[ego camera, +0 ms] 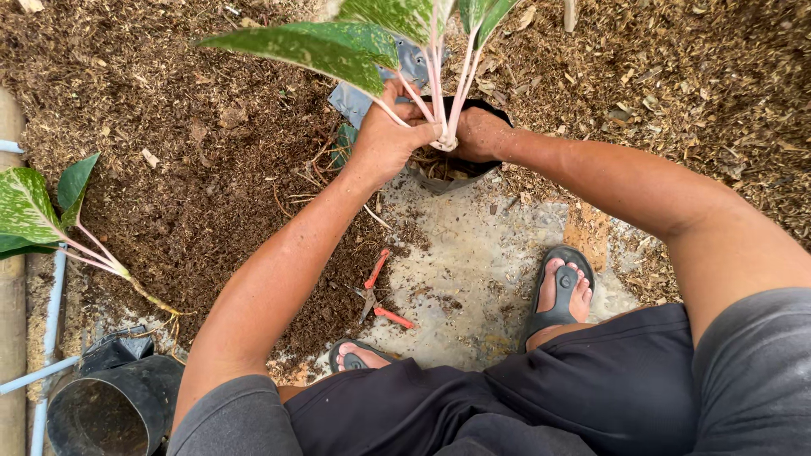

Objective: The person removes a Dieffenbachia plant from a black plastic pot, loosens the root ball, and places it into a black nursery bag. They then add soil around the roots, press it down, and adjust the plant's position within the bag.

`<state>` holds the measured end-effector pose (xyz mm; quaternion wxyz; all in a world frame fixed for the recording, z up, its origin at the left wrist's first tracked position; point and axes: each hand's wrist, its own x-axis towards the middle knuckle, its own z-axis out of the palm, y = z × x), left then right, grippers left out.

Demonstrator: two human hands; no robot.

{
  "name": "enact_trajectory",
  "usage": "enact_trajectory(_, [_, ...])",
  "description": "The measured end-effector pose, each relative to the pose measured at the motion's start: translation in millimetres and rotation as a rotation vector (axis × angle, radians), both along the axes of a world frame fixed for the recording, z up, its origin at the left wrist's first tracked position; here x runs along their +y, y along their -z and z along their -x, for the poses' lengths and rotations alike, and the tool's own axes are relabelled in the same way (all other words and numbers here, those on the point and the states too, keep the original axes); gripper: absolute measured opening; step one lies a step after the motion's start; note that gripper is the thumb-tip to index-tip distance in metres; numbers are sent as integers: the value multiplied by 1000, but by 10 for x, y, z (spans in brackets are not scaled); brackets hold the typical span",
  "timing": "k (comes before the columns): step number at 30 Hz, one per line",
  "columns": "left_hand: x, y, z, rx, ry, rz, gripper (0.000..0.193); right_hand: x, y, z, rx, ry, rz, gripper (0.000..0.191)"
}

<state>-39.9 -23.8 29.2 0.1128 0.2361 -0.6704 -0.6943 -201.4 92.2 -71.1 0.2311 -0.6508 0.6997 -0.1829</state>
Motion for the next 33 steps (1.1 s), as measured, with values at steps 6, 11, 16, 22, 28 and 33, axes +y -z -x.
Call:
enact_trajectory(6, [-47, 146, -33, 47, -88, -32, 52, -73, -24, -29, 100, -1, -220, 38])
enact_trajectory(11, [-90, 150, -60, 90, -136, -115, 49, -130, -117, -117, 160, 64, -537, 50])
enact_trajectory(16, [-42, 108, -116, 109, -150, -103, 47, -181, -187, -173, 232, 100, -661, 58])
enact_trajectory(22, [29, 37, -184, 113, -147, -58, 45, -213, -198, -107, 226, 55, -631, 62])
enact_trajectory(28, [87, 16, -202, 104, -112, -74, 45, -195, -258, -127, 92, -59, -526, 61])
enact_trajectory(33, [96, 21, -207, 87, -108, 4, 46, -212, -338, -171, 240, 7, -678, 56])
